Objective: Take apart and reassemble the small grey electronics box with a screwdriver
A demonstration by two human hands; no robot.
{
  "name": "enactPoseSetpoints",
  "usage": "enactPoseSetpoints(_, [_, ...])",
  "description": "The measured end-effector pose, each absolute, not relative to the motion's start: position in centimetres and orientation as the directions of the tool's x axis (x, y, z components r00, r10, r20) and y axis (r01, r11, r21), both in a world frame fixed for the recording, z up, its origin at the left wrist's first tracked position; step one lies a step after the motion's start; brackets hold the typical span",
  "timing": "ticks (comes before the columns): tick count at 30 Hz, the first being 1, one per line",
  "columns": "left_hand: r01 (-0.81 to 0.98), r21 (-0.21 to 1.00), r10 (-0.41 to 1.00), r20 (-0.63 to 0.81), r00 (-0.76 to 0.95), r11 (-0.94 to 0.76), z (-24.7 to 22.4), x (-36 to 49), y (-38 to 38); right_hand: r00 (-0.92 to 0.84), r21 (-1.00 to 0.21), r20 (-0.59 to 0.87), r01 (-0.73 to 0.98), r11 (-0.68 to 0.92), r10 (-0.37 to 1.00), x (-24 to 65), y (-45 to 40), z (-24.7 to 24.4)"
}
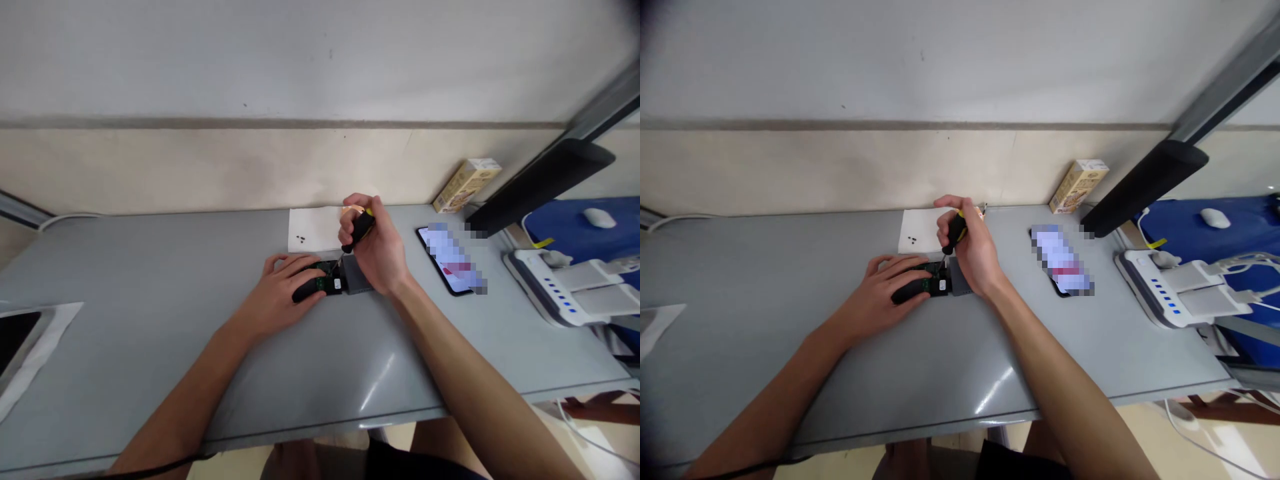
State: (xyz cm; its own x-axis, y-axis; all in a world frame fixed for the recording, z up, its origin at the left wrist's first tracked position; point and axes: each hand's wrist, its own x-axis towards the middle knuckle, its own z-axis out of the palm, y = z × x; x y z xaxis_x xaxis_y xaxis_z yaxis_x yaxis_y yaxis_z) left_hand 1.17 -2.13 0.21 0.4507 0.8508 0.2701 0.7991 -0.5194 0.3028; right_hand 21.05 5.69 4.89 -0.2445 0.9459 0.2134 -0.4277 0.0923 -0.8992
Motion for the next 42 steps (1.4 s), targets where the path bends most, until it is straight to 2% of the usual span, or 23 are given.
enactPoseSetpoints(6, [0.811,0.271,0.848,0.288,0.445,-0.518,0.0,1.6,-2.2,-0.213,-0.86,0.177,-0.508,0.045,0.961,21.2,5.8,3.8])
enactPoseSetpoints(14, [0.801,0.287,0.844,0.294,0.449,-0.526,0.1,1.7,-2.3,-0.33,-0.819,0.12,-0.566,-0.094,0.936,21.4,5.8,4.8])
enactPoseSetpoints(17, [0.801,0.294,0.847,0.29,0.446,-0.522,0.1,1.6,-2.3,-0.325,-0.802,0.13,-0.591,-0.093,0.937,21.8,5.7,4.9])
enactPoseSetpoints(23, [0.803,0.29,0.849,0.275,0.451,-0.52,0.1,1.6,-2.3,-0.29,-0.855,0.151,-0.519,-0.023,0.945,21.4,5.8,4.3])
enactPoseSetpoints(28, [0.807,0.281,0.848,0.286,0.446,-0.52,0.0,1.7,-2.2,-0.337,-0.83,0.14,-0.552,-0.075,0.931,21.3,5.7,5.0])
enactPoseSetpoints(33, [0.821,0.268,0.856,0.282,0.433,-0.503,0.2,1.6,-2.3,-0.263,-0.819,0.144,-0.573,-0.035,0.954,21.7,6.0,4.5])
enactPoseSetpoints(38, [0.822,0.266,0.859,0.261,0.44,-0.503,0.3,1.6,-2.3,-0.23,-0.877,0.156,-0.479,0.027,0.961,21.3,6.1,3.9])
enactPoseSetpoints(42, [0.821,0.252,0.849,0.292,0.441,-0.513,0.1,1.7,-2.3,-0.268,-0.843,0.165,-0.539,-0.006,0.949,21.2,5.9,4.4])
